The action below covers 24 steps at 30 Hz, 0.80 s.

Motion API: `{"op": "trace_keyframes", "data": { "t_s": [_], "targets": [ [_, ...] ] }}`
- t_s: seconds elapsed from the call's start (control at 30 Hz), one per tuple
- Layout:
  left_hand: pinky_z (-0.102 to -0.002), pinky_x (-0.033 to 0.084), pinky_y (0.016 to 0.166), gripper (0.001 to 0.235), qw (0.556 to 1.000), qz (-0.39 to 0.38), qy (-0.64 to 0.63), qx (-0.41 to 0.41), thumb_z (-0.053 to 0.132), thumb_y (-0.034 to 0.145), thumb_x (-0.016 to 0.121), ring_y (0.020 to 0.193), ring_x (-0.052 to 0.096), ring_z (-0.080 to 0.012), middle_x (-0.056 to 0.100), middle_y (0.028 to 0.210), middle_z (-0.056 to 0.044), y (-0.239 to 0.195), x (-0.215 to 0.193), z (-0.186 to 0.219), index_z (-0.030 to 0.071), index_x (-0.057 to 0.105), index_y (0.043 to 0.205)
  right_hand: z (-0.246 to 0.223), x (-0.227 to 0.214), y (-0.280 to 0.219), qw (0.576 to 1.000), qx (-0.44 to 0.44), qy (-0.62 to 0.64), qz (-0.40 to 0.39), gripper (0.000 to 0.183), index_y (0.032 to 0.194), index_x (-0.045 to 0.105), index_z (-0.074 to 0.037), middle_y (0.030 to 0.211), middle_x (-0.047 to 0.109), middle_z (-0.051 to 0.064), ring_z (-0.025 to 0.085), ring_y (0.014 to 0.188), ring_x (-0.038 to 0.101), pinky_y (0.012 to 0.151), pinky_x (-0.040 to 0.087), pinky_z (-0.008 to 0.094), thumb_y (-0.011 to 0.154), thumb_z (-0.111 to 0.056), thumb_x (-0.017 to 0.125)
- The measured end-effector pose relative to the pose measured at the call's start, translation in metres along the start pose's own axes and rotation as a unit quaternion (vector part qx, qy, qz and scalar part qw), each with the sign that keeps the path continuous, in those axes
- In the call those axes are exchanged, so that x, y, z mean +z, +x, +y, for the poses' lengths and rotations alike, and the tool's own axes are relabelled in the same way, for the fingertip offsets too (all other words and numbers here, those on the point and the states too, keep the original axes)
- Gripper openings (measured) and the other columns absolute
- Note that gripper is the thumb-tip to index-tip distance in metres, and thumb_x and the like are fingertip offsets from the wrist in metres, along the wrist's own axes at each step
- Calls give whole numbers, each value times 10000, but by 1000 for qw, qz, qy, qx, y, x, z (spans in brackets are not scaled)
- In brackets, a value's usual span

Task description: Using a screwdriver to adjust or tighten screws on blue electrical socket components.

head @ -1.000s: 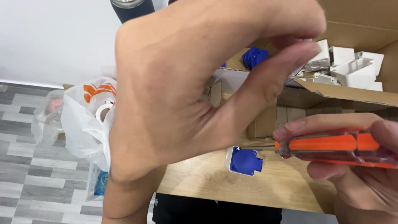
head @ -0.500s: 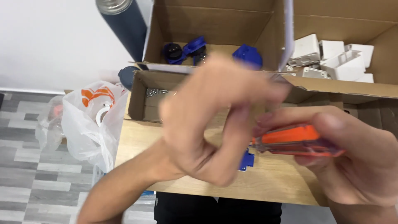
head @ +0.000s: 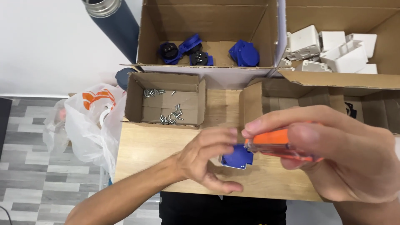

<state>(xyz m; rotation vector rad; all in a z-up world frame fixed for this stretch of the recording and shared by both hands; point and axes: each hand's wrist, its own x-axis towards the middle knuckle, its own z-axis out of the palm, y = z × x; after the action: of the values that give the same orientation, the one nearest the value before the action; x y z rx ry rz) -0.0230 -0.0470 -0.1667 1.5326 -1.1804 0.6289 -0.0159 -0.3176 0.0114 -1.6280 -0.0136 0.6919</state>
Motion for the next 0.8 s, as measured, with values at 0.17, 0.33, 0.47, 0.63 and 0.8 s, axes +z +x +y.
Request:
{"op": "trace_keyframes", "data": {
  "t_s": [0.17,0.33,0.47,0.63,0.8],
  "targets": [
    [-546,532,1356,1205,988,-46,-41,-141,478,774,1047,1536,572,-400,425,1608,-197,-12,3,6,51,294,1613,-5,-8,10,990,35,112,-79,597,1365,875,50,1302,963,272,187,677,778,260,318,223,968,-358,697],
    [-492,509,1299,894,959,-119,-119,-230,395,881,907,1469,600,-398,583,1497,-239,1,-9,6,10,397,1507,-5,-4,7,998,33,18,-46,679,1294,976,-11,1354,1027,159,225,918,826,639,530,333,877,-488,732],
    [-376,590,1128,732,947,-127,-112,-272,416,811,933,1229,766,-285,747,1336,-130,-1,-7,0,59,579,1343,-14,11,-2,994,95,-10,47,680,1195,1058,-32,1357,1106,114,249,1127,865,685,475,455,723,-386,718],
    [-352,596,1108,698,926,-152,-137,-317,438,759,936,1227,791,-263,782,1332,-94,4,-11,-1,94,642,1291,-21,16,4,989,-126,50,-63,549,1190,892,23,1363,929,260,415,1363,885,1127,680,608,936,-459,821],
    [-371,613,1061,736,905,-218,-161,-328,496,759,915,1230,795,-250,770,1364,-25,0,-13,-4,204,603,1359,-16,8,1,954,-248,-78,-146,455,1145,842,-3,1171,917,176,337,1239,906,1166,725,484,1049,-416,678]
  ]
}}
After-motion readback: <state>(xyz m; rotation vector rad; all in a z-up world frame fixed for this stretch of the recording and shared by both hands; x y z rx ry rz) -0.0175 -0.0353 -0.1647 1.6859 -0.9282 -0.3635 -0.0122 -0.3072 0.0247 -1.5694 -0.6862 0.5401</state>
